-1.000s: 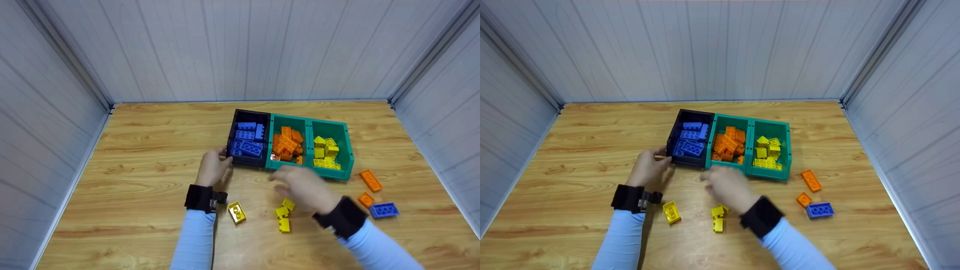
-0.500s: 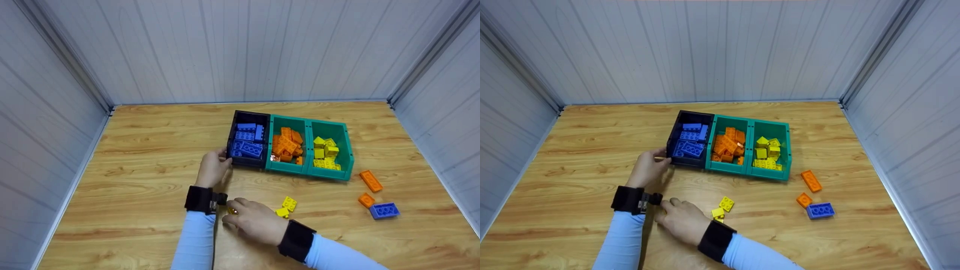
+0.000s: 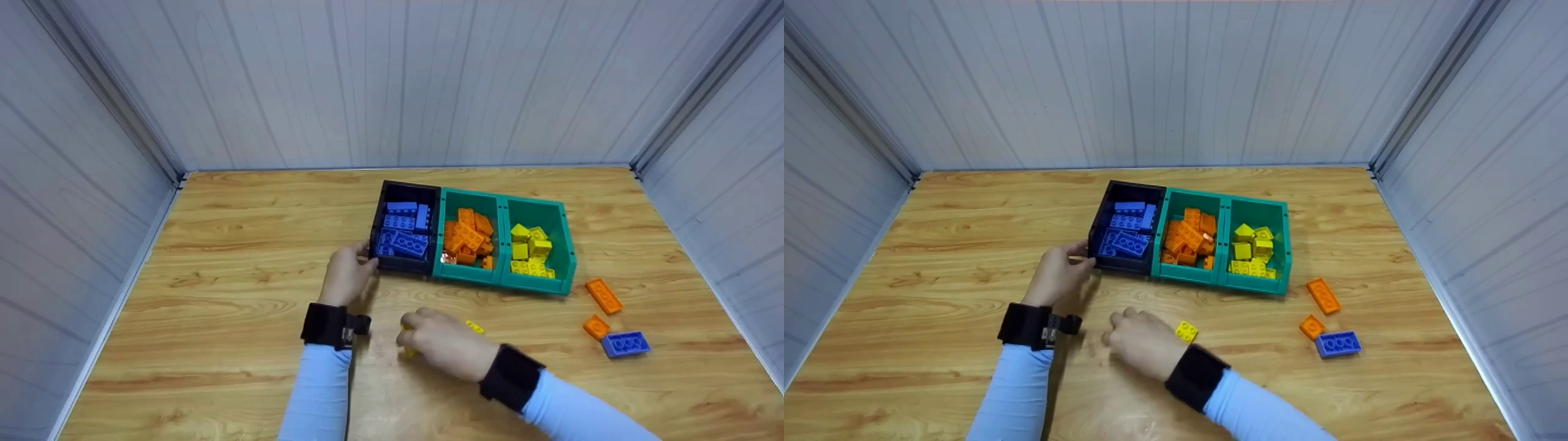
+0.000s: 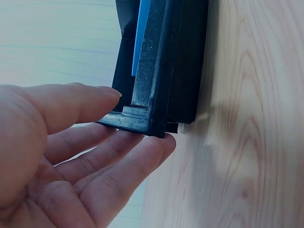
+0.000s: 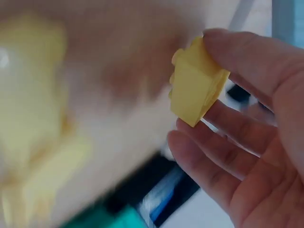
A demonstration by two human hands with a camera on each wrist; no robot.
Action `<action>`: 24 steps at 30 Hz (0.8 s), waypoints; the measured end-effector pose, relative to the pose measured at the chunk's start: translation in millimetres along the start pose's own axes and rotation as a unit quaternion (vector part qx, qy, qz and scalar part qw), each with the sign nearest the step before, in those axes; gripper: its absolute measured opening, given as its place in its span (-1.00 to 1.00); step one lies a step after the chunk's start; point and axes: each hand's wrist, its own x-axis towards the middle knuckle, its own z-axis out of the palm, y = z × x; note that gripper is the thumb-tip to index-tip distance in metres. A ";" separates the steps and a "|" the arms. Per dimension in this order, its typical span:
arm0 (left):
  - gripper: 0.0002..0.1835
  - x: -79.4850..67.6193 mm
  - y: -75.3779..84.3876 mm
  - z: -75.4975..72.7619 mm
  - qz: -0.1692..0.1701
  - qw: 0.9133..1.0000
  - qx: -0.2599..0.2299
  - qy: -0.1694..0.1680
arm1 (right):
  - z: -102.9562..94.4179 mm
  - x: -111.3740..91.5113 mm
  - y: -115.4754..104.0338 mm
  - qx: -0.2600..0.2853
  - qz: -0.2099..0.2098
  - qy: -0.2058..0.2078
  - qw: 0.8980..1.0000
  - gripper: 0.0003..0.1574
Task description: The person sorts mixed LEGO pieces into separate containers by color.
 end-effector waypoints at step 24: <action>-0.50 -1.5 0.9 0.2 0.007 1.000 -0.009 0.003 | -75.5 -84.1 189.4 0.049 0.219 0.006 0.974 -0.66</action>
